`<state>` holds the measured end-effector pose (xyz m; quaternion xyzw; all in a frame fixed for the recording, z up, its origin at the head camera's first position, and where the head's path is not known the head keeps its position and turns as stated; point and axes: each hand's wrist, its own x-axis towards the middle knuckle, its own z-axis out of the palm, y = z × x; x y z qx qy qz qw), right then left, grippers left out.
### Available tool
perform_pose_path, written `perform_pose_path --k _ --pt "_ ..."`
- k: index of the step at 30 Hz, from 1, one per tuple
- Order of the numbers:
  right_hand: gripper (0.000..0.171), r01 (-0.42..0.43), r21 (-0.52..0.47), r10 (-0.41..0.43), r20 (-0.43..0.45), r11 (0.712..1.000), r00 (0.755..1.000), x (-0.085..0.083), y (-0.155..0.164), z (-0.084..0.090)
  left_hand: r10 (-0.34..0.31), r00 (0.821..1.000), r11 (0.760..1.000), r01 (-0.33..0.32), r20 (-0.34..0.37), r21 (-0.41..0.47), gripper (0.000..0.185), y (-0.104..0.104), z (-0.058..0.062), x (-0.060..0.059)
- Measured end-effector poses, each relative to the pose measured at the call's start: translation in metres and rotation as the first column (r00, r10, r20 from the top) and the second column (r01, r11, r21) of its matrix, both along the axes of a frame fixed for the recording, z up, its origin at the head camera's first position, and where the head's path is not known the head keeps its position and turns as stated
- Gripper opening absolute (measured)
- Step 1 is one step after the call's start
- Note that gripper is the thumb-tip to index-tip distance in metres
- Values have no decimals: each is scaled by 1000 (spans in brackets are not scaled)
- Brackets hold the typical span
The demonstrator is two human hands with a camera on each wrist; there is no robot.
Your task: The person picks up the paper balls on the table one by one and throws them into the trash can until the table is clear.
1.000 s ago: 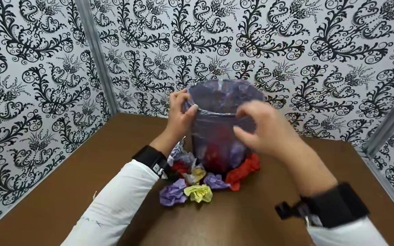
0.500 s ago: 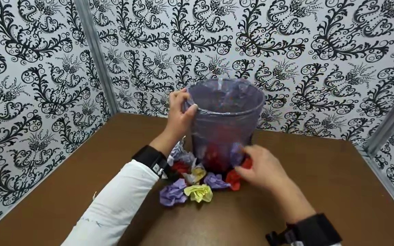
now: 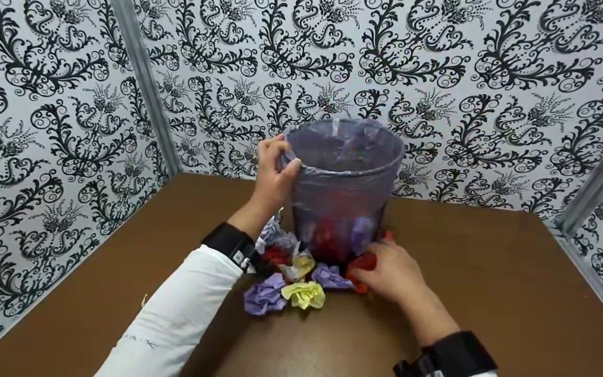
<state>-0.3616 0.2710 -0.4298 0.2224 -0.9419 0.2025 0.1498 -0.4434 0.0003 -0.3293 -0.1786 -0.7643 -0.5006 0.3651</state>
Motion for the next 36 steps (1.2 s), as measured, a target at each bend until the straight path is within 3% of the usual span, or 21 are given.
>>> perform_pose_path --k 8,13,17,21,28,32,36 --pt "22 -27 8 26 107 1000 994 -1 -2 -6 20 1000 1000 -20 7 -2 42 -3 0 2" --pt "18 -36 -40 43 194 999 980 0 -1 -7 39 999 999 -40 -36 -4 44 -2 -1 0" --pt "21 -20 -24 24 178 1000 984 1 0 -9 53 996 999 -54 -65 -6 45 -2 -1 -1" --pt "26 -16 -2 16 149 1000 989 1 3 -11 51 998 999 -52 -45 -15 47 -1 -2 -1" --pt "26 -39 -61 52 232 997 971 3 5 -11 38 999 999 -39 -8 -15 50 -1 -4 -1" --pt "25 -33 -74 50 247 997 968 5 7 -6 39 999 999 -39 -11 -11 49 -1 -4 -2" --pt "23 -14 -78 30 201 997 979 7 10 6 32 999 999 -32 -21 -6 48 0 -2 -3"
